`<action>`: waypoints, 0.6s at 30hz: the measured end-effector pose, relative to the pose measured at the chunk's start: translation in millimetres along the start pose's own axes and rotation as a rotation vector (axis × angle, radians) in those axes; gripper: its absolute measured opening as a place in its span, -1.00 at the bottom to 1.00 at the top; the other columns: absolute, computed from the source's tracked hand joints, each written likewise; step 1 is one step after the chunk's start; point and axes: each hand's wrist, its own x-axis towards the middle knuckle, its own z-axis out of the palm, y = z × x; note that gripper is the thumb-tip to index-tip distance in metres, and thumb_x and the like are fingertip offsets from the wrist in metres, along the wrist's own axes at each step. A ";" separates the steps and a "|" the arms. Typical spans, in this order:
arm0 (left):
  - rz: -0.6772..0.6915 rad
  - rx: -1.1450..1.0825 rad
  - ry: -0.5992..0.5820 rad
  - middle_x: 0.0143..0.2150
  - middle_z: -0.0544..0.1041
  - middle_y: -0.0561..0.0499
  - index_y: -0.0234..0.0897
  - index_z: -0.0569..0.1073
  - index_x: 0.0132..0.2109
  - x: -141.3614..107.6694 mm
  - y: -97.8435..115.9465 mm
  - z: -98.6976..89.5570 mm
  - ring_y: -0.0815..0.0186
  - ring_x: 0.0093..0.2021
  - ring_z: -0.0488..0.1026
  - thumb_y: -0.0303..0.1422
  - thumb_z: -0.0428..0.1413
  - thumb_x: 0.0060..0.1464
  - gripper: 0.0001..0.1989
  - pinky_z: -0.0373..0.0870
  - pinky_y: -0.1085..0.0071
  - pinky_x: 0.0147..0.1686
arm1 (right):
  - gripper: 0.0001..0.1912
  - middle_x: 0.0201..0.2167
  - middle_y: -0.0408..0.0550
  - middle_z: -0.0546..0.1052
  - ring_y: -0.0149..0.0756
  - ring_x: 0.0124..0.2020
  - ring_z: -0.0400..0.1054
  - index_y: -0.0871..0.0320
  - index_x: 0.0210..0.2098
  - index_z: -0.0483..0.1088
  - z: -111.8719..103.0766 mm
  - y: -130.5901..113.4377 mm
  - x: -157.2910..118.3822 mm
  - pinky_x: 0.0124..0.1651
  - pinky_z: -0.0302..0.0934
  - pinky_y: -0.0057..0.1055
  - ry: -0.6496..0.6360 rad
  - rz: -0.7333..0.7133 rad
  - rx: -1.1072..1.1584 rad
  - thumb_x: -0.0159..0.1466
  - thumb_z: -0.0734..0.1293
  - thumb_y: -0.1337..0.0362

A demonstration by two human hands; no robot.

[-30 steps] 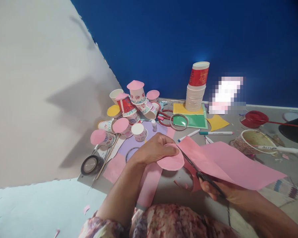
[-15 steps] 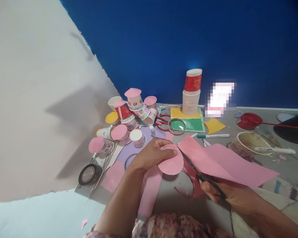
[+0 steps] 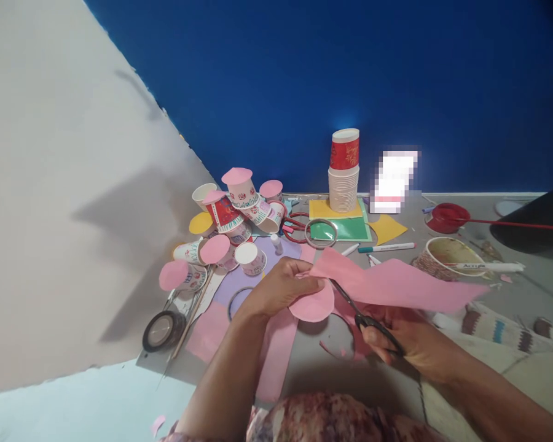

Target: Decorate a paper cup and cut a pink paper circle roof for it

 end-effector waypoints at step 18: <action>0.404 -0.485 0.413 -0.60 0.36 0.20 -0.29 0.43 -0.48 -15.6 23.8 1.3 0.56 -0.66 0.18 -0.20 0.51 -0.14 -0.59 0.12 0.59 -0.63 | -0.33 -0.70 -0.20 0.38 -0.48 -0.64 0.06 0.16 -0.50 0.39 -17.4 10.6 6.5 -0.52 -0.10 -0.46 -0.107 -0.128 0.043 0.04 0.48 -0.37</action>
